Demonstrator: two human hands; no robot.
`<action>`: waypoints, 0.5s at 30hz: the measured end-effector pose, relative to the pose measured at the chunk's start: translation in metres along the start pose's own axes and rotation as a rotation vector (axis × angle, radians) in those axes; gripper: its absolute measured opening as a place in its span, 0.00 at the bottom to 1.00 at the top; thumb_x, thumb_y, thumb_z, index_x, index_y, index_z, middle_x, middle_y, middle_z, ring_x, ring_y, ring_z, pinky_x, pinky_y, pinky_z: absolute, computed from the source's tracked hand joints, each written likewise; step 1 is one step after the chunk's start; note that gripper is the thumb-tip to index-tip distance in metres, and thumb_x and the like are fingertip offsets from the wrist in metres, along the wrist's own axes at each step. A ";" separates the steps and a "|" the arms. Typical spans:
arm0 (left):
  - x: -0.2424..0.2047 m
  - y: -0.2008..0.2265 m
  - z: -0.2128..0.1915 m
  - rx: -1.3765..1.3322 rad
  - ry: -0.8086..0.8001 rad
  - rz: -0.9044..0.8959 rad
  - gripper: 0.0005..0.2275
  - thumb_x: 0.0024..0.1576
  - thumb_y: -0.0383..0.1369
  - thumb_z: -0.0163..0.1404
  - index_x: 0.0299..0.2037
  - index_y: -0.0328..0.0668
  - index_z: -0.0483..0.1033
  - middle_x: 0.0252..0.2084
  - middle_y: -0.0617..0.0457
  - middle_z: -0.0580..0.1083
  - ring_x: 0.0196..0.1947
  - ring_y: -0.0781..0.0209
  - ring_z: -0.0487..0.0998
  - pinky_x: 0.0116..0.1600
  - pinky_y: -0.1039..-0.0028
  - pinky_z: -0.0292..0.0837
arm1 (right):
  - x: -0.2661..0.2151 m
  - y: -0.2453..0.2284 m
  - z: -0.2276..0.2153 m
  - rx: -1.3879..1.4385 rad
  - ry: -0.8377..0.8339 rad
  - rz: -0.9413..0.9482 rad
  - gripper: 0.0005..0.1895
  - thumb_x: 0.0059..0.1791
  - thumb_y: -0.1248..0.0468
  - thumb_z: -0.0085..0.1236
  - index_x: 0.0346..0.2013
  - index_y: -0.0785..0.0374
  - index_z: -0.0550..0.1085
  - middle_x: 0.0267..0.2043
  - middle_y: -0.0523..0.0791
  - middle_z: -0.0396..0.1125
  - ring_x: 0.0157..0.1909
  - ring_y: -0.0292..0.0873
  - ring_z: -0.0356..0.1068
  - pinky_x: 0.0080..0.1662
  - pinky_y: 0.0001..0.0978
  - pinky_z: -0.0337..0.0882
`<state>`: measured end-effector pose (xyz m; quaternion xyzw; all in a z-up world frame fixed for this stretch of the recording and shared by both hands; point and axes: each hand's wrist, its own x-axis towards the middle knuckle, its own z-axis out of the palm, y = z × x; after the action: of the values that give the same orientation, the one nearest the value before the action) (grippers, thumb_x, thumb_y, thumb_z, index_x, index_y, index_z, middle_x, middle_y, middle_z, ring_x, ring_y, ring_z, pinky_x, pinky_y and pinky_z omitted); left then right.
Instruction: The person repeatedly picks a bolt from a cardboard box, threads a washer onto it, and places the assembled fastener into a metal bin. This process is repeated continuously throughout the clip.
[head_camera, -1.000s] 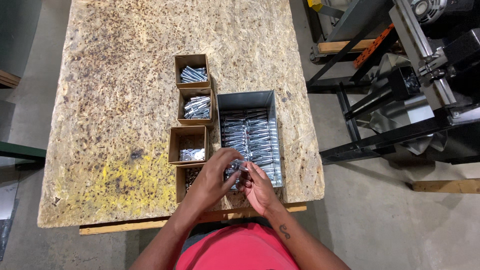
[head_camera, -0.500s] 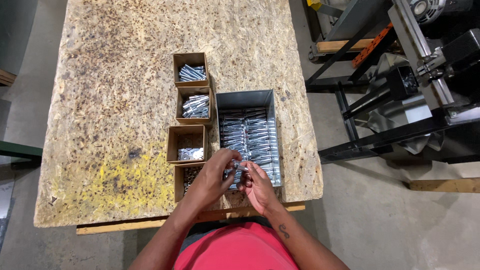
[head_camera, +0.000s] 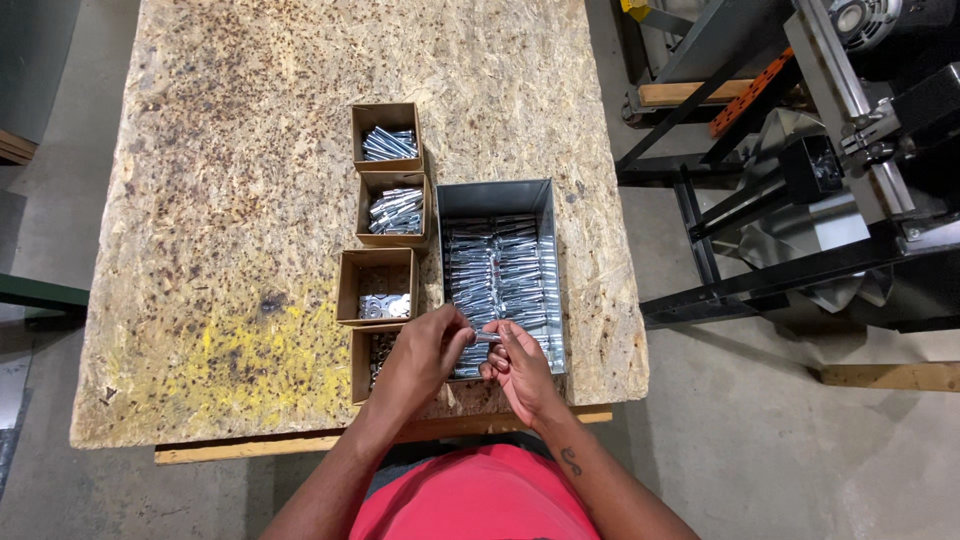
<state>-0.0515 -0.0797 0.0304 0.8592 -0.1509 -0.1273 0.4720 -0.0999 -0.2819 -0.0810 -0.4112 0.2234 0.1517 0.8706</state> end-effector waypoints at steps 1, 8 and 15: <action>0.001 -0.003 0.002 -0.003 -0.005 0.002 0.07 0.73 0.35 0.57 0.49 0.41 0.84 0.33 0.41 0.81 0.34 0.42 0.85 0.41 0.54 0.80 | 0.001 0.001 -0.002 -0.011 0.000 0.006 0.21 0.68 0.52 0.54 0.63 0.68 0.74 0.35 0.33 0.48 0.31 0.28 0.57 0.38 0.33 0.80; 0.002 -0.029 0.017 0.111 -0.035 0.178 0.05 0.64 0.26 0.62 0.45 0.41 0.79 0.35 0.41 0.77 0.39 0.33 0.85 0.42 0.48 0.81 | 0.000 -0.012 -0.008 -0.069 -0.034 0.083 0.21 0.69 0.51 0.51 0.62 0.68 0.74 0.31 0.31 0.44 0.25 0.26 0.50 0.30 0.27 0.71; 0.003 -0.027 0.006 -0.091 0.015 0.098 0.05 0.62 0.21 0.61 0.43 0.41 0.83 0.39 0.43 0.81 0.42 0.40 0.89 0.49 0.55 0.86 | 0.009 -0.027 -0.011 -0.096 -0.137 0.127 0.22 0.69 0.52 0.49 0.66 0.69 0.73 0.28 0.31 0.46 0.22 0.26 0.52 0.28 0.29 0.74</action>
<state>-0.0472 -0.0722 0.0043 0.8292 -0.1833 -0.1046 0.5176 -0.0826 -0.3066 -0.0742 -0.4262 0.1815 0.2449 0.8517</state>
